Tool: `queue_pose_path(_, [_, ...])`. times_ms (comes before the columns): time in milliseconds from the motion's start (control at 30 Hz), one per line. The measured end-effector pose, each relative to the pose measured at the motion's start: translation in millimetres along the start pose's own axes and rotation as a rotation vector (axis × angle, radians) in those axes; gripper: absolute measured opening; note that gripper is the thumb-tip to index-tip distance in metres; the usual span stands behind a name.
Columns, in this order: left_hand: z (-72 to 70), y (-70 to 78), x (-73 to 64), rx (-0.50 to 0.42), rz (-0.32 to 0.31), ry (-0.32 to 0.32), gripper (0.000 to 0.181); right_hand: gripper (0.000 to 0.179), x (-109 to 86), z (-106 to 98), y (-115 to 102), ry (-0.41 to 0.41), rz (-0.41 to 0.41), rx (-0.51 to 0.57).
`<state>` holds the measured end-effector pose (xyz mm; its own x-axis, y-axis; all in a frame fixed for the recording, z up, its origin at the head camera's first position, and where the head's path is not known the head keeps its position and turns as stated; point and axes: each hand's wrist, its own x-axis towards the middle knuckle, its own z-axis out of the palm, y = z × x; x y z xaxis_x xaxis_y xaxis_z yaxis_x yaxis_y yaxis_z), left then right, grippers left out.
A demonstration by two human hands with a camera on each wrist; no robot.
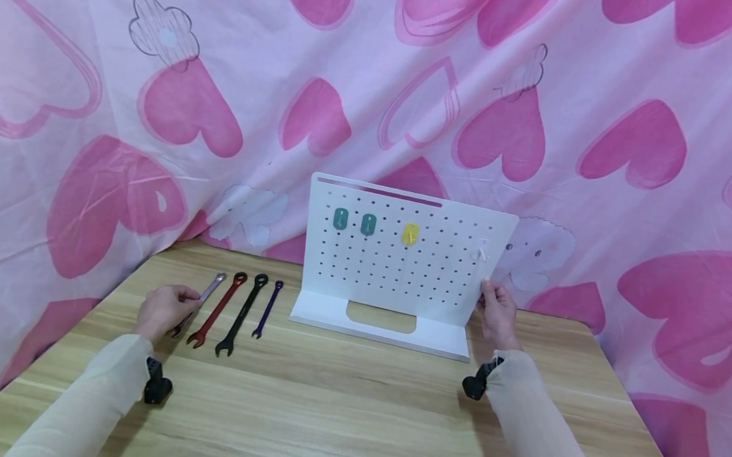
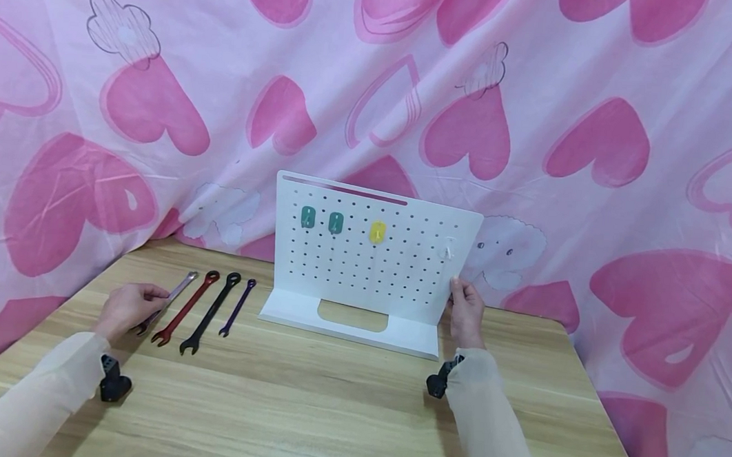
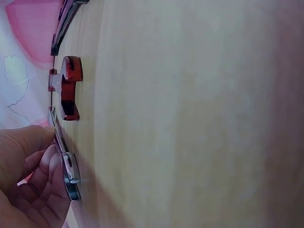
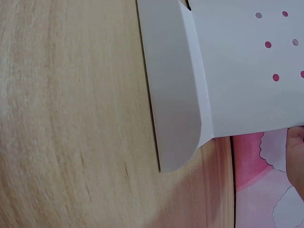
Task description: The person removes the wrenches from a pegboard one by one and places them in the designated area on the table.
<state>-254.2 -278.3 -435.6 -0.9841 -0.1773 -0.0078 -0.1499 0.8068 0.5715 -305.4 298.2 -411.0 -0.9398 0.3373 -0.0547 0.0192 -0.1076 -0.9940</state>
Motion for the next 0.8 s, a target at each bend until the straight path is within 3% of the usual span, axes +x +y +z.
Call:
queue_pose_path(500, [-0.1,-7.9,2.2,-0.006,0.011,-0.009,0.027,0.017,2.6,3.3,0.3,0.01,-0.017,0.048])
queue_pose_path(800, [-0.8,-4.1,1.4,0.007,-0.001,-0.021,0.031,0.016,1.6,2.3,-1.4,-0.008,-0.013,0.063])
